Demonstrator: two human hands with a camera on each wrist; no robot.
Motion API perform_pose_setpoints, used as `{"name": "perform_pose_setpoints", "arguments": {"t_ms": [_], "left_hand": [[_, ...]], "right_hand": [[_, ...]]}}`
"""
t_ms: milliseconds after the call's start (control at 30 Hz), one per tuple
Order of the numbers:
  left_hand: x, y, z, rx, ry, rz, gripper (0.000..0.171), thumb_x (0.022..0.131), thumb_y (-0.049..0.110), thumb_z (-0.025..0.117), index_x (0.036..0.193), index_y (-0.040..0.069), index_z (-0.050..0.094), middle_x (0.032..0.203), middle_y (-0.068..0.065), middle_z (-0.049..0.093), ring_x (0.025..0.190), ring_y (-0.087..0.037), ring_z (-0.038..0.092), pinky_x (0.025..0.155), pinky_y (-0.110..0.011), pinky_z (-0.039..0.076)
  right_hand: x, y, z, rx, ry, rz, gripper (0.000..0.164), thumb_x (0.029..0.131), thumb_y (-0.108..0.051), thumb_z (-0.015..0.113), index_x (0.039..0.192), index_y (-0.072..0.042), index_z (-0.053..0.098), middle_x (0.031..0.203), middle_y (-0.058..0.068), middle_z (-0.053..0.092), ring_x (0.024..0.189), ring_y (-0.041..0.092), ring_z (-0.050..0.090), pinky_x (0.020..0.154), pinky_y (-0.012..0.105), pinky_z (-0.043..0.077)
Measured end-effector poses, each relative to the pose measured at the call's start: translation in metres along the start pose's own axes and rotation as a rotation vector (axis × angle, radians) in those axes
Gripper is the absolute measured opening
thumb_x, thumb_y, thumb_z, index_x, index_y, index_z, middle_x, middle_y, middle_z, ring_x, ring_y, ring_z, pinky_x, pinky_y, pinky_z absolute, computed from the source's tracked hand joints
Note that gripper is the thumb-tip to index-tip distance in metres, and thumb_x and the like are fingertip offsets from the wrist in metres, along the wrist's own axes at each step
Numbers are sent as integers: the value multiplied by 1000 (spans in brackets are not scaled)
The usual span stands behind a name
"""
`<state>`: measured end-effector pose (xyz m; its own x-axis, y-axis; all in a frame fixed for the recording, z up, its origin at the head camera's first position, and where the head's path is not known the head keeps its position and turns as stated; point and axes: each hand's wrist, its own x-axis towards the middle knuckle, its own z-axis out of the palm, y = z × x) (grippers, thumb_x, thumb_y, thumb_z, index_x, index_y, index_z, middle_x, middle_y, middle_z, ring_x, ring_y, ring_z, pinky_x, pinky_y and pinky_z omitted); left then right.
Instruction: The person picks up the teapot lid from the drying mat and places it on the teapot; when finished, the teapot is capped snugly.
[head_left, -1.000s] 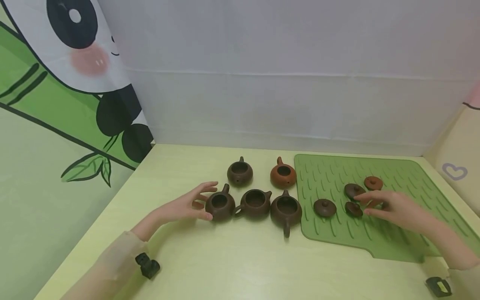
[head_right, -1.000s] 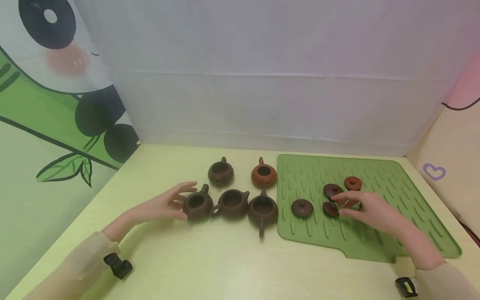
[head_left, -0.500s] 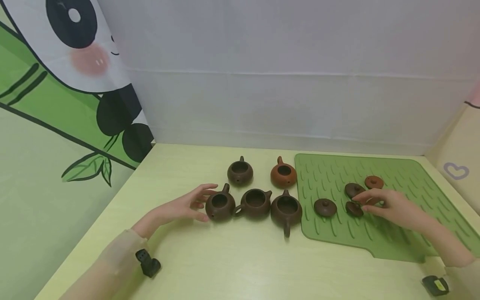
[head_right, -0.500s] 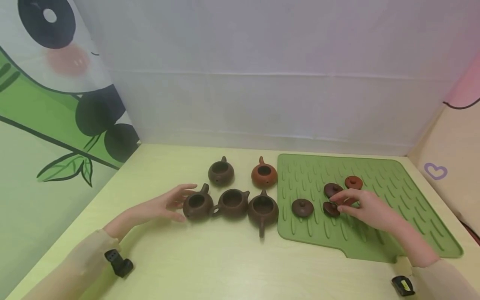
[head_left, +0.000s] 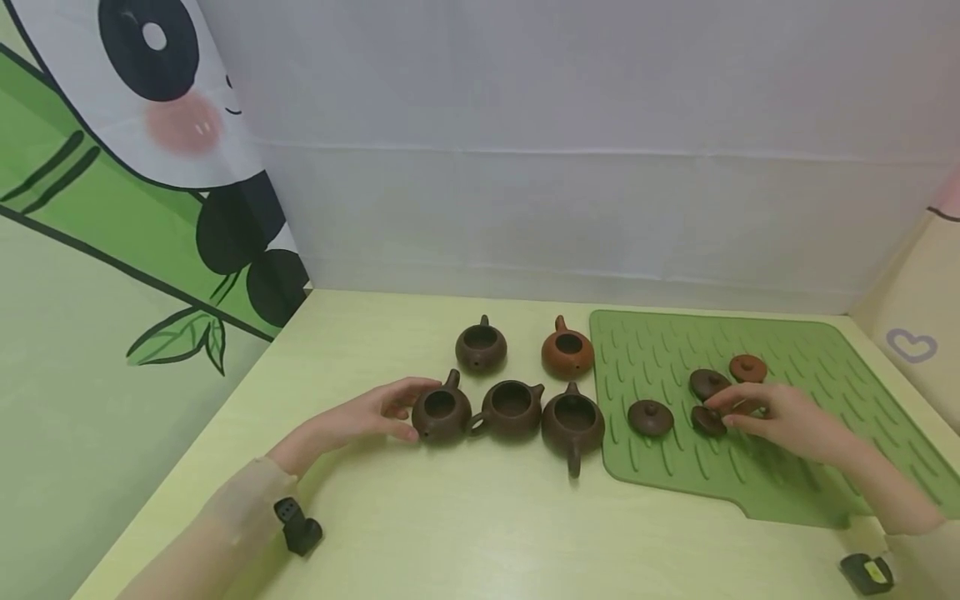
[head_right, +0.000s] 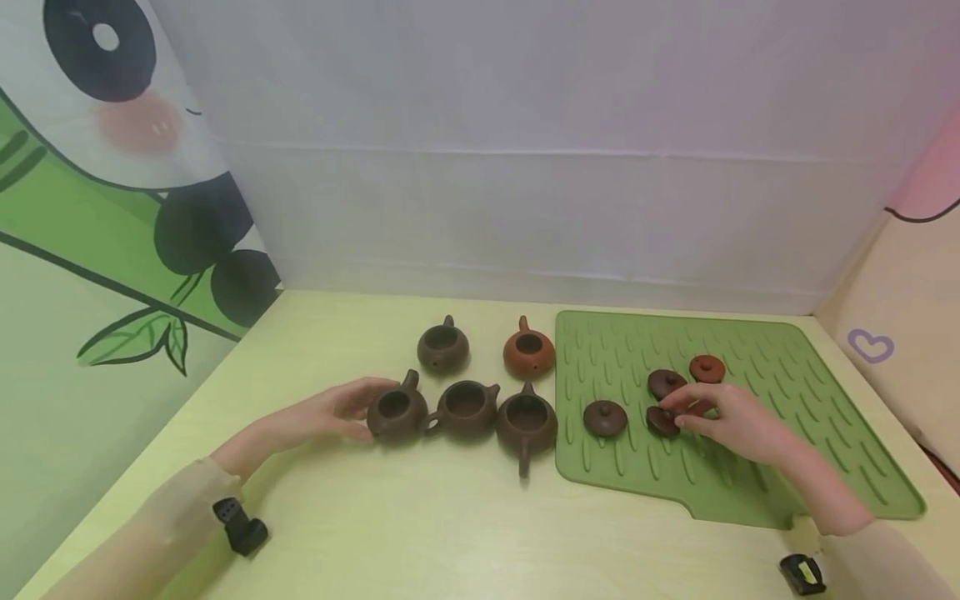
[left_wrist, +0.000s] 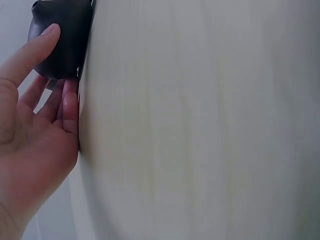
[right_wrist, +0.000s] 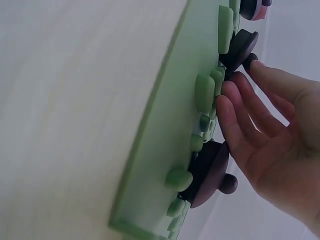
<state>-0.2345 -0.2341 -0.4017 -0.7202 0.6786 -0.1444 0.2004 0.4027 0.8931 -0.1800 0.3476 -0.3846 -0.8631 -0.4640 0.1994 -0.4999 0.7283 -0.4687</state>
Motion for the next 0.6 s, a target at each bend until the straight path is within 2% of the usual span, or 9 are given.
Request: {"name": "perform_pose_setpoints", "arguments": {"t_ms": [300,600], "left_hand": [[0,0,0,5,8,-1,74,88,20,74,151,24,36,153,-2,45,145,-28,36,115,-50,31],[0,-1,1,-14,5,5,73,88,19,74,151,23,37,153,-2,45,146,-28,35,116,-51,29]], "right_hand": [[1,1,1,10,3,-11,23,88,-7,72,108,-17,72,96,-5,75,80,-10,57,60,20,46],[2,-1,2,4,-9,44,20,87,-13,74,107,-18,73,99,-2,75,85,-6,63,63,20,51]]}}
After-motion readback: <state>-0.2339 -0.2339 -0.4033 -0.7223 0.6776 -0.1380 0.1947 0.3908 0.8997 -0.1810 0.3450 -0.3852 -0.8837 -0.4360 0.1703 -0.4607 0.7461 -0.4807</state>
